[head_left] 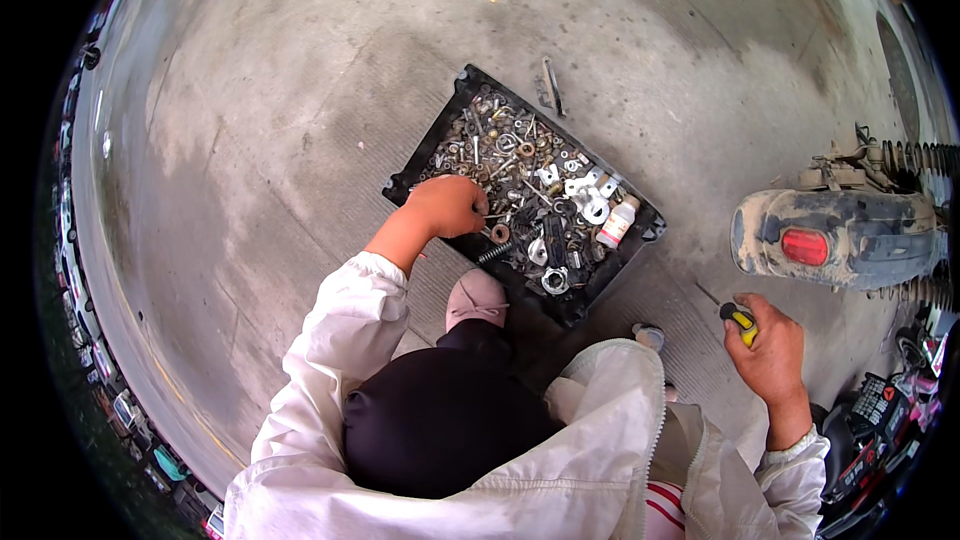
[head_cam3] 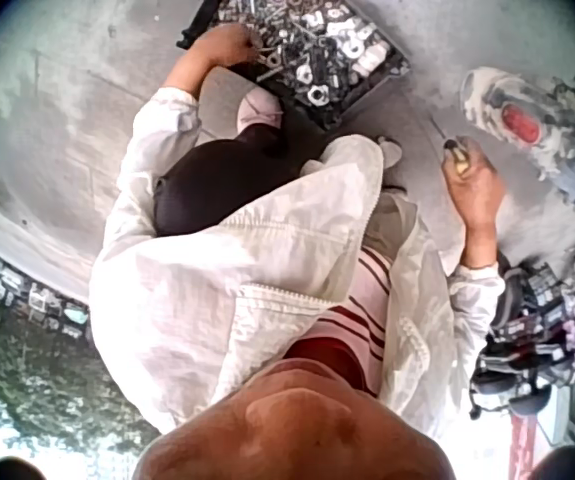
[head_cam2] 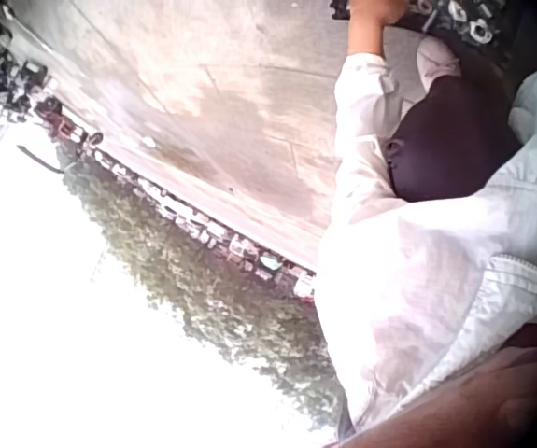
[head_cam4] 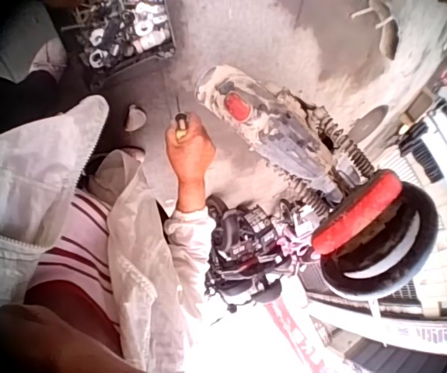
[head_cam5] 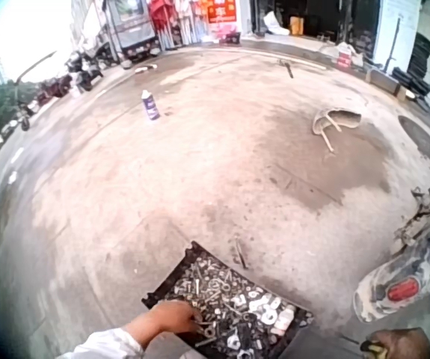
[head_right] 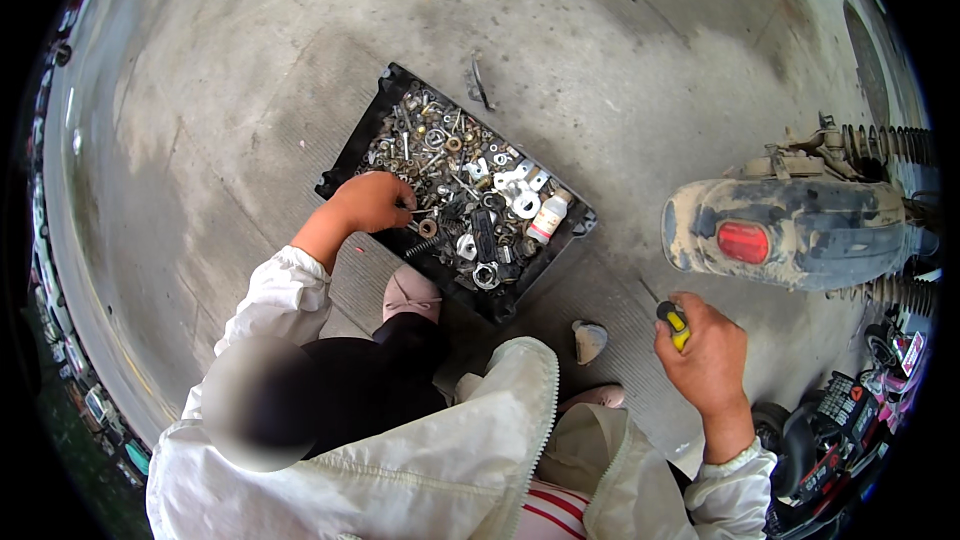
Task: The person uses a screwdriver to adjust components on the rear wheel and suspension of a scooter. They select small parts from a tray on the floor and insert them into the wheel hub area, then continue tightening or adjusting with the screwdriver.
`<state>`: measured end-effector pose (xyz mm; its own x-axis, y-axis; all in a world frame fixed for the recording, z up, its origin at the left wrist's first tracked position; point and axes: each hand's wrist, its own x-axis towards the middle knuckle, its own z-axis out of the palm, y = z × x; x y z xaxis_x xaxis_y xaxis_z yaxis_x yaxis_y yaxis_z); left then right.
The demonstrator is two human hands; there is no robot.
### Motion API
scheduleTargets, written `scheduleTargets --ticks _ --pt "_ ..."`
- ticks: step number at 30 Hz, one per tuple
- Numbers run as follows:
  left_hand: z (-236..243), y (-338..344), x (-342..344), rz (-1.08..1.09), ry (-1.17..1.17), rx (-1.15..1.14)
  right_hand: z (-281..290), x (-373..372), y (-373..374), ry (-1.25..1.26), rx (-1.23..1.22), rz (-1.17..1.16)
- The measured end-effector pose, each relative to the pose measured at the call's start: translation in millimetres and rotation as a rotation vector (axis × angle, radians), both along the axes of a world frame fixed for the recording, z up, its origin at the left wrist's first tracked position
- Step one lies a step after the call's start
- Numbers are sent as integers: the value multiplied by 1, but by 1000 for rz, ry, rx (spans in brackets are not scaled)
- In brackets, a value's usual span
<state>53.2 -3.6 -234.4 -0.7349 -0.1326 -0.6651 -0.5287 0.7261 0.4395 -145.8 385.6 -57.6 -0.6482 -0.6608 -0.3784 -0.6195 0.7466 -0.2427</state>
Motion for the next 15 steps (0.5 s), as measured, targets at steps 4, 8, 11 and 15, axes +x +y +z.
scheduleTargets --ticks 4,8,11,15 --pt "0 -11 9 -20 -26 93 0 -1 1 1 -18 1" --pt "4 -12 2 31 -65 -17 1 -2 -2 1 7 2" --pt "-8 -6 0 176 149 -168 0 -1 -3 -3 3 9" --pt "-19 -2 1 196 262 -195 -1 -1 -2 -1 3 15"
